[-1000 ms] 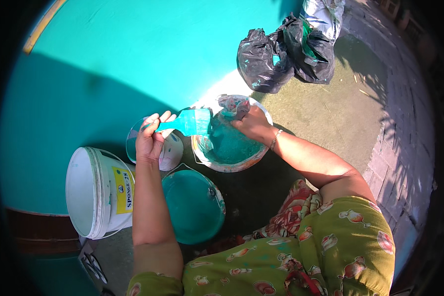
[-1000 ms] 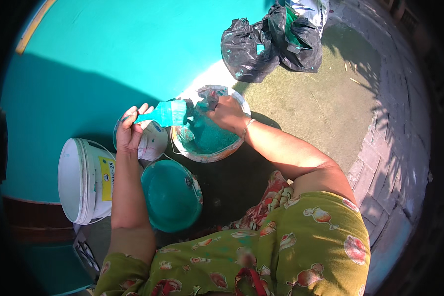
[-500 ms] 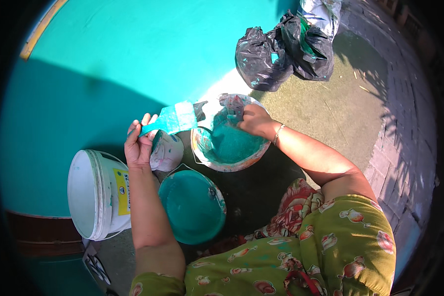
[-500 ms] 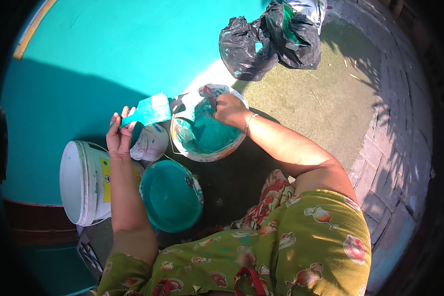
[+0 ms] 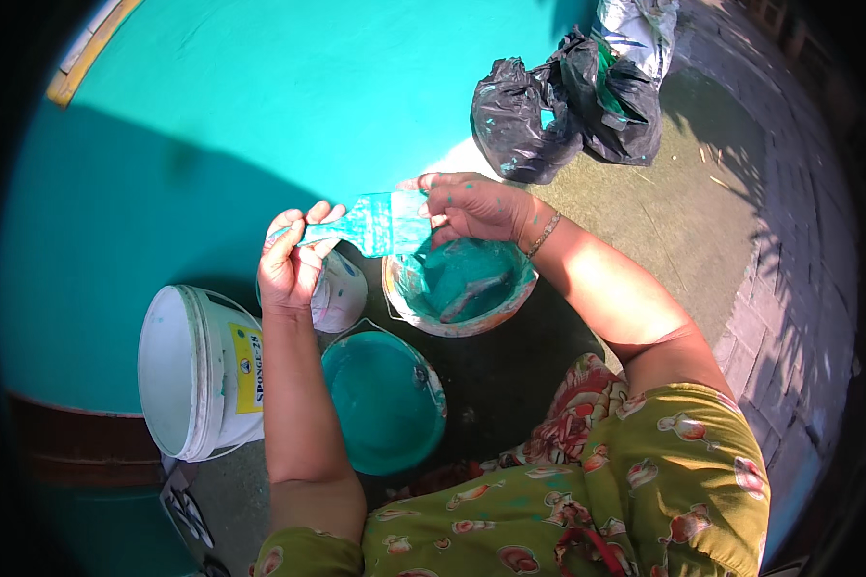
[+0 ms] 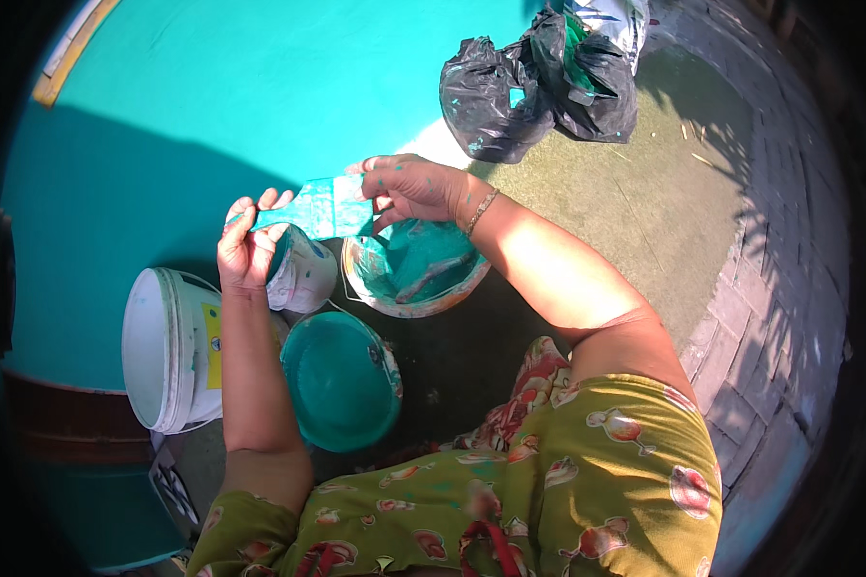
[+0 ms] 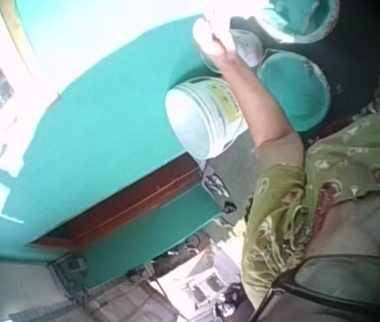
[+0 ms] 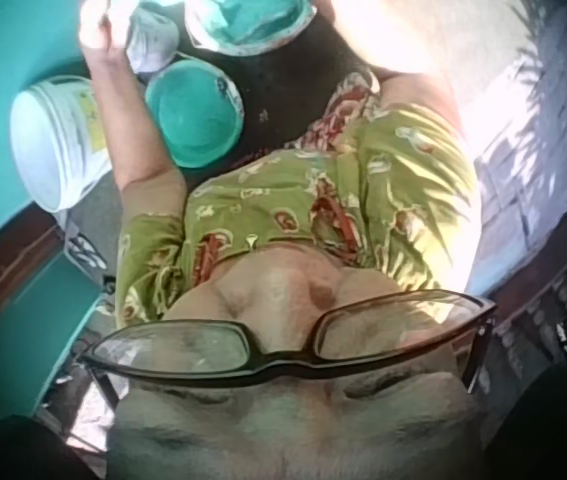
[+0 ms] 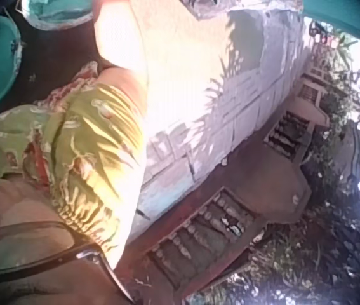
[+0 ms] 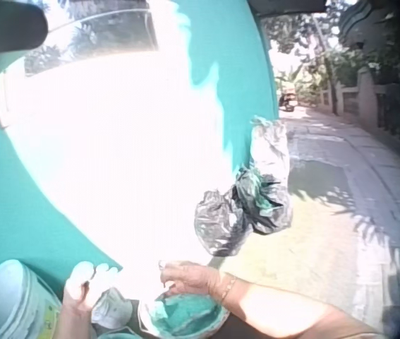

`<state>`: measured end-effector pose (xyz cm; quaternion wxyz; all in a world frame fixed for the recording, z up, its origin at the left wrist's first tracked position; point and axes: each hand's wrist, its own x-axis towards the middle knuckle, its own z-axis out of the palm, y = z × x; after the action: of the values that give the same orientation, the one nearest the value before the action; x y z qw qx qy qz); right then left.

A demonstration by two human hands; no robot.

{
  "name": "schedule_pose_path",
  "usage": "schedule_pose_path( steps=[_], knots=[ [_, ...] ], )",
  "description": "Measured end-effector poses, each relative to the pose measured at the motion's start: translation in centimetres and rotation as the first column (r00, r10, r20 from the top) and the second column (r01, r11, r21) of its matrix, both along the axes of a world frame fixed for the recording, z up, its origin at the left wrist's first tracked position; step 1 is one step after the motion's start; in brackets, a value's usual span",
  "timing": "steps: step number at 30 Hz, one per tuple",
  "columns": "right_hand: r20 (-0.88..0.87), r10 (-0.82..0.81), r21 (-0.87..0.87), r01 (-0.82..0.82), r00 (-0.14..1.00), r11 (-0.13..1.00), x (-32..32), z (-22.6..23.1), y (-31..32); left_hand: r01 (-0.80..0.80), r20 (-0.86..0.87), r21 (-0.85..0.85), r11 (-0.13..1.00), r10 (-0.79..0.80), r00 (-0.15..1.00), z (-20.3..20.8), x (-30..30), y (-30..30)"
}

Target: The person mixes green paint between several buckets using a brush and their hands.

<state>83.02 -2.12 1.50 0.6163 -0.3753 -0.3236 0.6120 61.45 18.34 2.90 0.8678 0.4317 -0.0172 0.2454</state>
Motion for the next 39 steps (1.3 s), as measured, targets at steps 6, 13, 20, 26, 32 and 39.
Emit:
schedule_pose_path(
  steps=[6,13,20,26,32,39],
  knots=[
    [0.722,-0.179,-0.128,0.384,0.668,0.915,-1.5,-1.5,0.1,-0.118,-0.201,0.338,0.934,0.194,0.96,1.4,2.7,-4.6],
    [0.933,-0.099,-0.068,0.439,0.345,0.896,-0.3,-3.1,-0.2,-0.158,-0.359,0.458,0.875,0.344,0.867,-0.1,4.3,-6.5],
    [0.994,0.089,-0.104,0.244,0.07,0.964,-0.3,-4.4,1.0,0.223,-0.427,0.862,0.455,0.416,0.803,-2.9,7.0,-7.1],
    [0.958,0.258,-0.274,0.134,0.127,0.952,0.8,-7.9,3.2,0.338,-0.357,0.928,0.158,0.637,0.684,-7.2,8.3,-8.1],
    [0.966,0.26,-0.236,0.414,-0.004,0.879,0.5,-12.9,5.1,0.347,-0.439,0.897,0.273,0.634,0.637,-7.3,8.2,-7.8],
    [0.944,0.322,-0.323,0.417,0.076,0.849,-0.8,-13.0,5.8,0.258,-0.548,0.823,0.506,0.59,0.593,-11.7,6.2,-3.3]
  ],
)
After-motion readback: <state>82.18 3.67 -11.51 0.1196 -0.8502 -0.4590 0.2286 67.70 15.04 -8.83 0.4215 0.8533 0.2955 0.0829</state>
